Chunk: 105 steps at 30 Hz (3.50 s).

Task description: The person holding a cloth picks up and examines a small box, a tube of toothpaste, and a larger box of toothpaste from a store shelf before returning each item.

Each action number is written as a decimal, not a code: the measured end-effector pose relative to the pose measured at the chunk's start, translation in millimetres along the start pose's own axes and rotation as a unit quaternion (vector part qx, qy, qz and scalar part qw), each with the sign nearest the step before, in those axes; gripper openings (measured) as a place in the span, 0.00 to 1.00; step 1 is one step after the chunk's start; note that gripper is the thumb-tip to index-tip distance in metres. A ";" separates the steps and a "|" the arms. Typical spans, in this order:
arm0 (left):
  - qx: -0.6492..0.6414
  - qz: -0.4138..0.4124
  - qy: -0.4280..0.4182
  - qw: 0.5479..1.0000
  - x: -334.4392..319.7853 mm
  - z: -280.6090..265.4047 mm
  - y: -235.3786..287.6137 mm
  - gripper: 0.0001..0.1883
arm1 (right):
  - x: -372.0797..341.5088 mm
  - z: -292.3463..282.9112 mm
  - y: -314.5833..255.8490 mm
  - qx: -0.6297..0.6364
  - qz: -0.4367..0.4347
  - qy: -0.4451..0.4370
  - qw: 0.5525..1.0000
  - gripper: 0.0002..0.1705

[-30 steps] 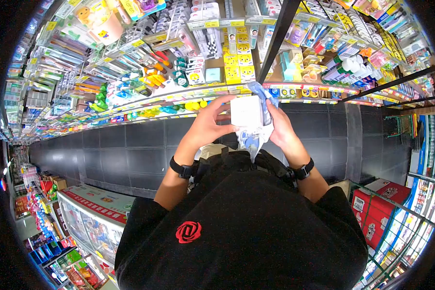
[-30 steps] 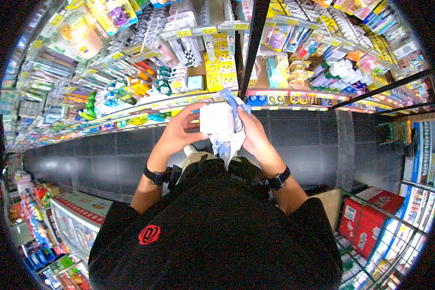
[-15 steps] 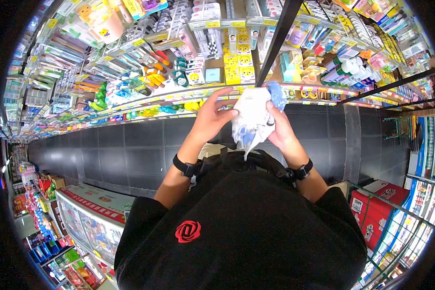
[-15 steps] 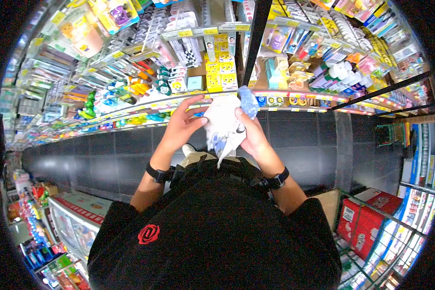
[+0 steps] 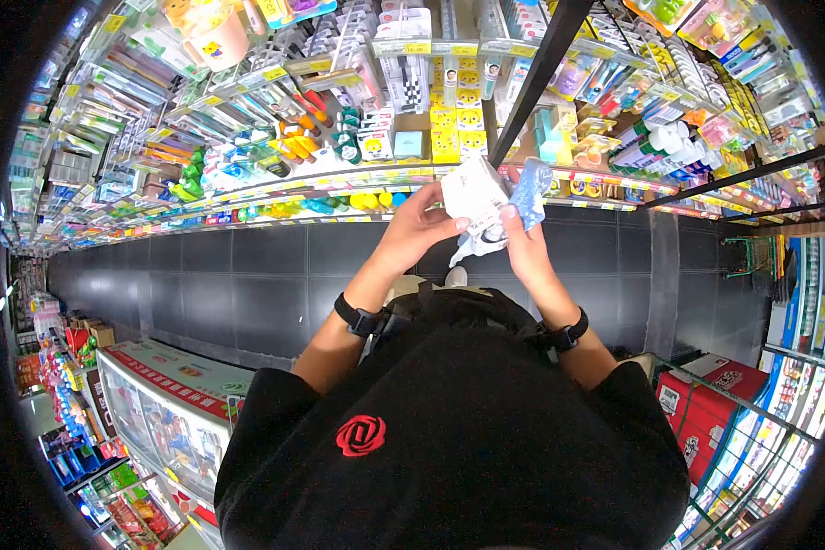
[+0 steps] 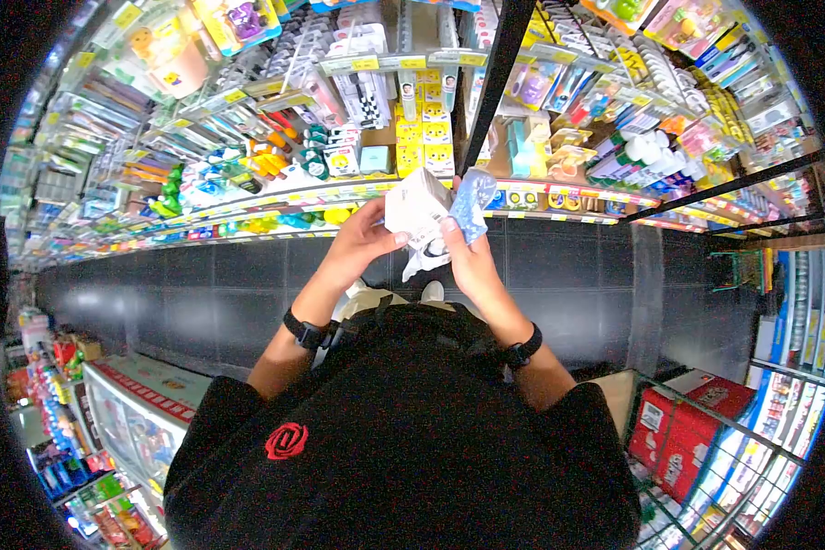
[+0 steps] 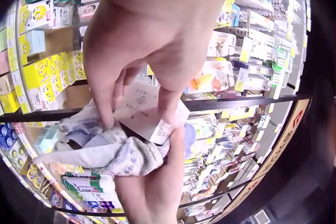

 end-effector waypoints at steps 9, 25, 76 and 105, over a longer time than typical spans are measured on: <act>0.069 0.016 0.007 0.997 -13.7 -20.9 4.3 0.29 | 2.3 -25.8 4.9 0.029 0.019 0.130 0.991 0.32; 0.211 -0.048 -0.028 0.976 -22.6 -17.2 6.8 0.25 | 1.0 9.4 -16.4 -0.004 0.025 -0.057 0.998 0.31; 0.260 -0.047 0.001 0.964 -37.9 -30.8 11.6 0.24 | -2.8 10.8 28.0 0.065 0.242 -0.100 0.963 0.27; 0.289 -0.049 0.059 0.954 -13.4 -37.0 -17.9 0.30 | -5.1 -2.5 31.6 0.128 0.216 -0.049 0.967 0.25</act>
Point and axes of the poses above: each hand's wrist, its own x-axis towards the middle knuckle, its own z-axis out of the palm, y = z × x, the point moved 4 cm from there along x, towards the middle knuckle, and after that the axes turned 1 degree about z, right-handed, at the moved point
